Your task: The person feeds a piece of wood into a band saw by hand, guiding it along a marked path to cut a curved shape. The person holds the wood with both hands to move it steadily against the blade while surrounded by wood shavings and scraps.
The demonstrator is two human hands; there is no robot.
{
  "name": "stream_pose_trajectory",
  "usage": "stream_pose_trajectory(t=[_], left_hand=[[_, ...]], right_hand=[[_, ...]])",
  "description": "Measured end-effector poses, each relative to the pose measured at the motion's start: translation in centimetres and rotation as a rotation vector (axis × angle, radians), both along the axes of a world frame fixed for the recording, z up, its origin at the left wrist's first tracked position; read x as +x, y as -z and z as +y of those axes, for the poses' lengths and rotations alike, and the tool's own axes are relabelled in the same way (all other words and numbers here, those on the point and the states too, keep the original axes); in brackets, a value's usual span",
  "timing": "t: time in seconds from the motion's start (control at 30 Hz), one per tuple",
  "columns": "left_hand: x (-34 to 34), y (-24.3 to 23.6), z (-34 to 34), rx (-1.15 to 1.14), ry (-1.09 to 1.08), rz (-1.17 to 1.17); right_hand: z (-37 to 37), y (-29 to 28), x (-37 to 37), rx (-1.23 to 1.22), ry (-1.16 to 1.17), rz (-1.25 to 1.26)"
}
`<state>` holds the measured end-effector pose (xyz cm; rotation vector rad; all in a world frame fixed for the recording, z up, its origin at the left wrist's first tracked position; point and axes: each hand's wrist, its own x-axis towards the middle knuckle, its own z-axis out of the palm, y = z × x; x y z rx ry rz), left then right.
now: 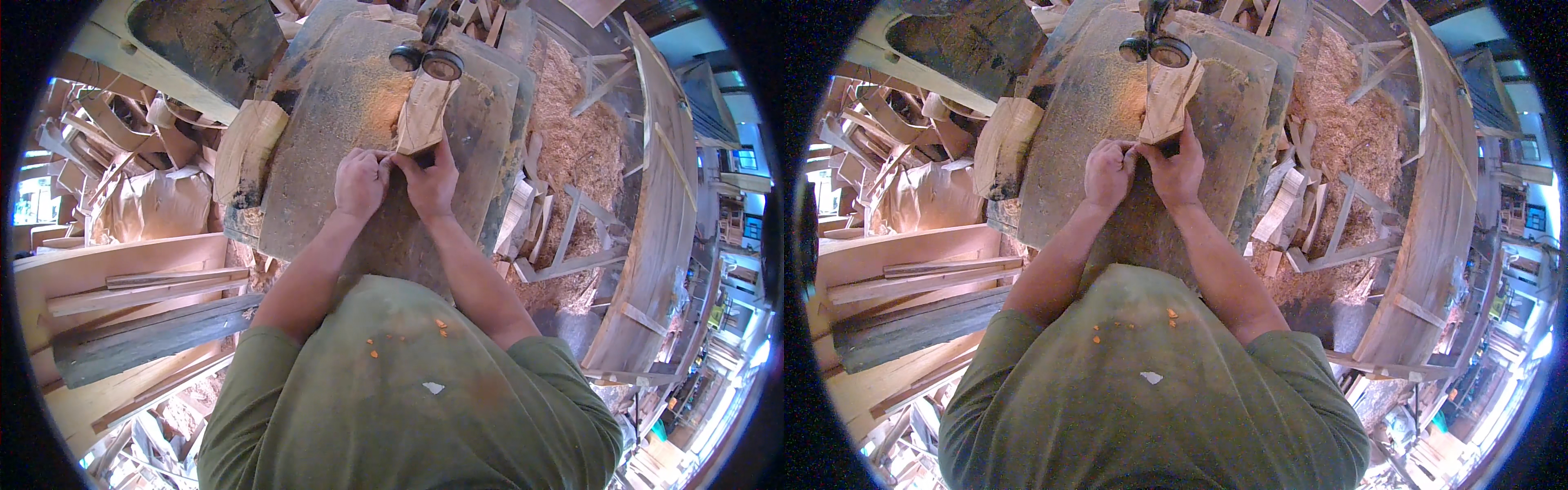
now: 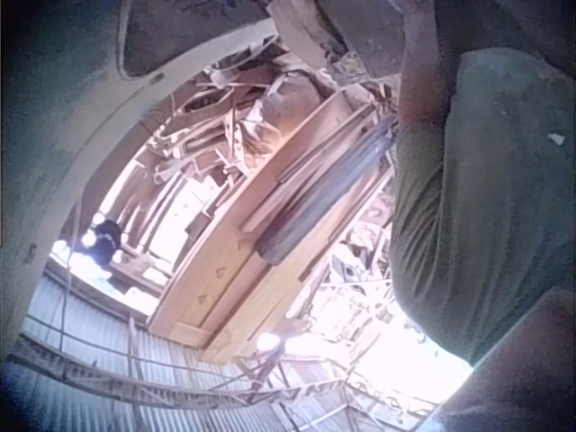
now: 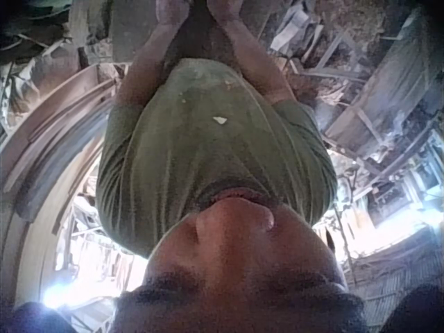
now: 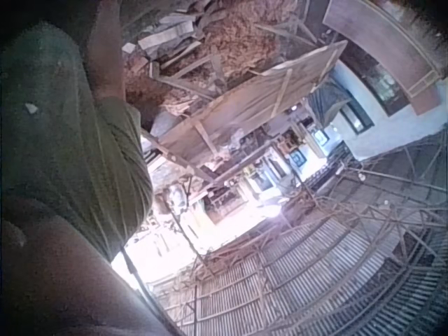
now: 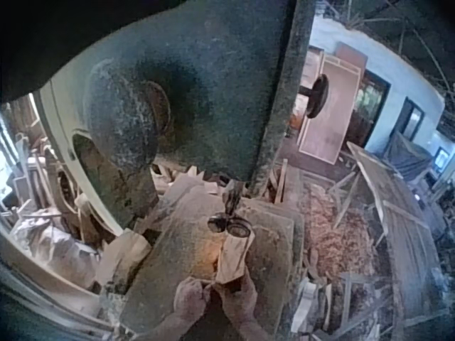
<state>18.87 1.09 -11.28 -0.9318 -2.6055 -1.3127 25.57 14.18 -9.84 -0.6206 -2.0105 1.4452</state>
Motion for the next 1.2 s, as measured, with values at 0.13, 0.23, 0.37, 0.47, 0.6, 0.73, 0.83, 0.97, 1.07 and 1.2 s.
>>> stream_pose_trajectory(t=[0.13, 0.23, 0.37, 0.47, 0.6, 0.73, 0.83, 0.97, 1.07, 1.2], left_hand=[[0.0, 0.1, 0.0, -0.025, -0.014, -0.007], [0.0, 0.1, 0.1, -0.043, -0.041, 0.017], [0.1, -0.3, 0.3, -0.044, -0.048, 0.003], [0.1, -0.3, 0.3, -0.048, -0.052, 0.003], [0.0, 0.0, 0.2, -0.026, -0.048, 0.012], [0.0, 0.0, 0.2, -0.03, -0.032, 0.003], [0.0, 0.0, 0.2, -0.026, -0.03, -0.002], [0.0, -0.1, 0.3, -0.016, -0.034, -0.012], [0.0, 0.1, 0.2, -0.012, -0.035, -0.019], [-0.1, 0.0, 0.2, -0.032, -0.038, -0.021]], right_hand=[[-0.1, -0.5, 0.1, 0.003, 0.012, -0.036], [-0.2, -1.2, 0.1, -0.023, -0.001, -0.043], [-0.1, -1.1, 0.1, -0.044, -0.022, 0.002], [-0.1, -0.6, 0.0, -0.054, -0.017, 0.007], [0.0, -0.2, 0.0, -0.033, -0.012, -0.008], [0.0, -0.4, 0.0, -0.007, 0.007, -0.046], [-0.1, -0.9, -0.1, 0.009, -0.004, -0.012], [-0.2, -0.3, -0.1, 0.026, 0.032, -0.022], [-0.2, 0.0, -0.2, -0.045, 0.021, -0.019], [-0.3, -0.4, -0.2, -0.078, 0.022, -0.062]])
